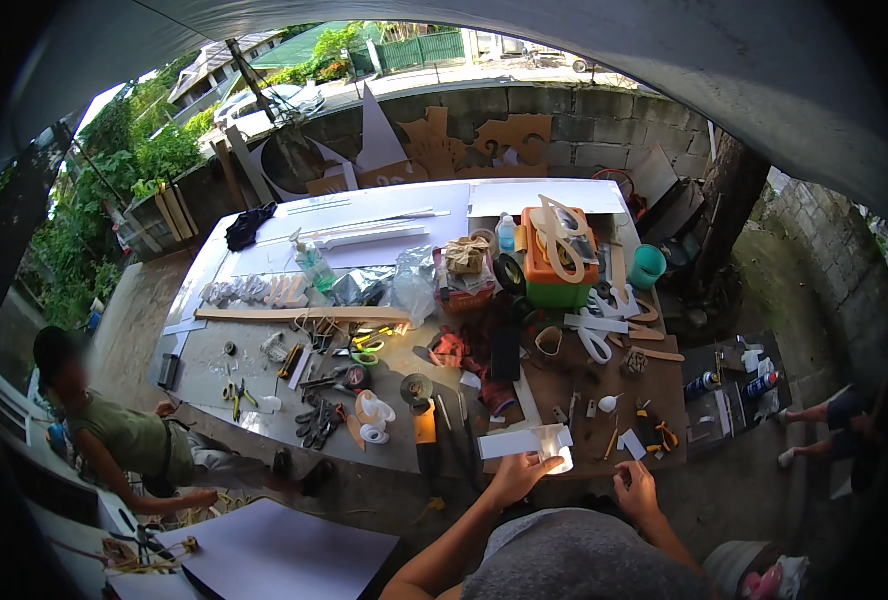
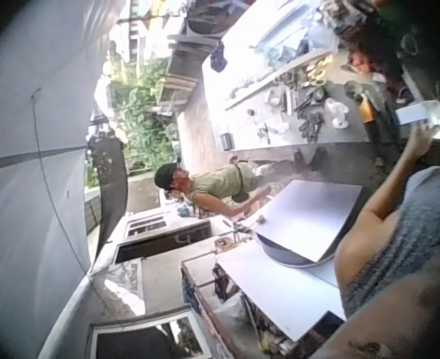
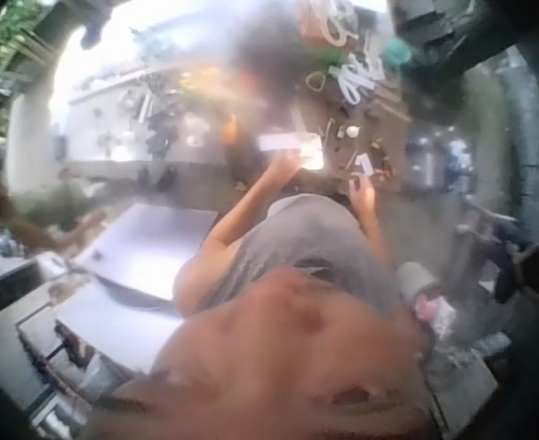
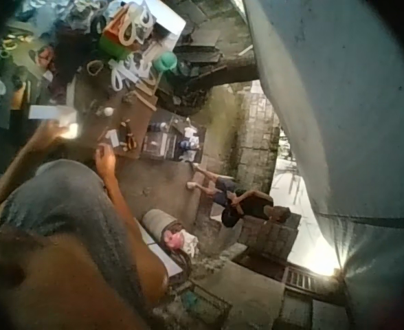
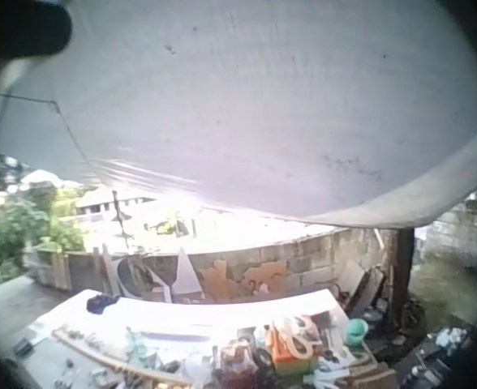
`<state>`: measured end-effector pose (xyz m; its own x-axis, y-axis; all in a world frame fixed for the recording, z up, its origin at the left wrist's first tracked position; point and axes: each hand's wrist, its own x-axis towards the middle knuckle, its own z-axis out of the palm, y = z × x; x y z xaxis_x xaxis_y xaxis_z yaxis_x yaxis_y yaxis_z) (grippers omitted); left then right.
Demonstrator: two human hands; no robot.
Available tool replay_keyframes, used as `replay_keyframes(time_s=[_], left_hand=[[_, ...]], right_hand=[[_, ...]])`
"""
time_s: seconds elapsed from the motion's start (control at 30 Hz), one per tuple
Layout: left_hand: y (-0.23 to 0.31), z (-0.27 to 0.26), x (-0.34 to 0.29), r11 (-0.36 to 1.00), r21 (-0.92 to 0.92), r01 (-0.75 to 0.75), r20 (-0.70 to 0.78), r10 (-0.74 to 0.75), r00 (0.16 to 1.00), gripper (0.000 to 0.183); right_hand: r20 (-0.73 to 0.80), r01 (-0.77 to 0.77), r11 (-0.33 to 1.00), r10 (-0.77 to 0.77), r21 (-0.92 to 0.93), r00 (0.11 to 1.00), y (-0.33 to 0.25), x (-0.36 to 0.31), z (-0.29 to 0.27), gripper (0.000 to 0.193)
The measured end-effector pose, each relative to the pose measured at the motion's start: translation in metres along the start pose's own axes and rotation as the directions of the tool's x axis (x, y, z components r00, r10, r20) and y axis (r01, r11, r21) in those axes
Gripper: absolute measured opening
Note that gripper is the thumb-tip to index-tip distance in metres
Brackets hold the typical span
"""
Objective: Applying a white plastic edge strip to a large cutout letter 'J' using adhesive and cutting it to length with scissors.
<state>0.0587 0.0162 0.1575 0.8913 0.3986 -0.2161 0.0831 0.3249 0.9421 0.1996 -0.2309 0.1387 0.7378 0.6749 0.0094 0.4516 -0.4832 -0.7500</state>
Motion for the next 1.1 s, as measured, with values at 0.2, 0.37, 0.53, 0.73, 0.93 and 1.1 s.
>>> replay_keyframes(time_s=[0.2,0.37,0.53,0.73,0.93,1.1], left_hand=[[0.011,0.004,0.002,0.999,0.044,0.003,0.028,-0.004,1.0,0.042],[0.008,-0.001,0.002,0.996,0.091,0.025,0.035,-0.028,0.999,0.042],[0.014,-0.004,0.001,0.997,0.069,0.033,0.005,-0.033,0.999,0.043],[0.012,-0.002,0.002,0.999,0.046,-0.014,-0.012,0.015,1.0,0.038],[0.009,-0.004,0.011,0.999,0.023,-0.03,0.038,0.03,0.999,0.038],[0.013,-0.008,0.016,0.997,0.062,-0.043,0.087,0.038,0.995,0.037]], right_hand=[[0.006,-0.035,0.999,0.035,-0.019,0.999,0.0,-0.008,-0.005,0.019],[0.013,-0.031,0.999,0.031,-0.028,0.999,-0.003,-0.007,-0.004,0.02],[0.031,-0.049,0.999,0.05,-0.022,0.998,-0.001,-0.005,-0.001,0.02],[0.014,-0.05,0.997,0.051,-0.052,0.999,0.001,-0.002,0.0,0.019],[0.008,-0.099,0.995,0.099,-0.016,0.995,-0.002,-0.001,0.001,0.02],[0.004,-0.106,0.994,0.106,-0.018,0.994,-0.01,-0.001,0.0,0.02]])
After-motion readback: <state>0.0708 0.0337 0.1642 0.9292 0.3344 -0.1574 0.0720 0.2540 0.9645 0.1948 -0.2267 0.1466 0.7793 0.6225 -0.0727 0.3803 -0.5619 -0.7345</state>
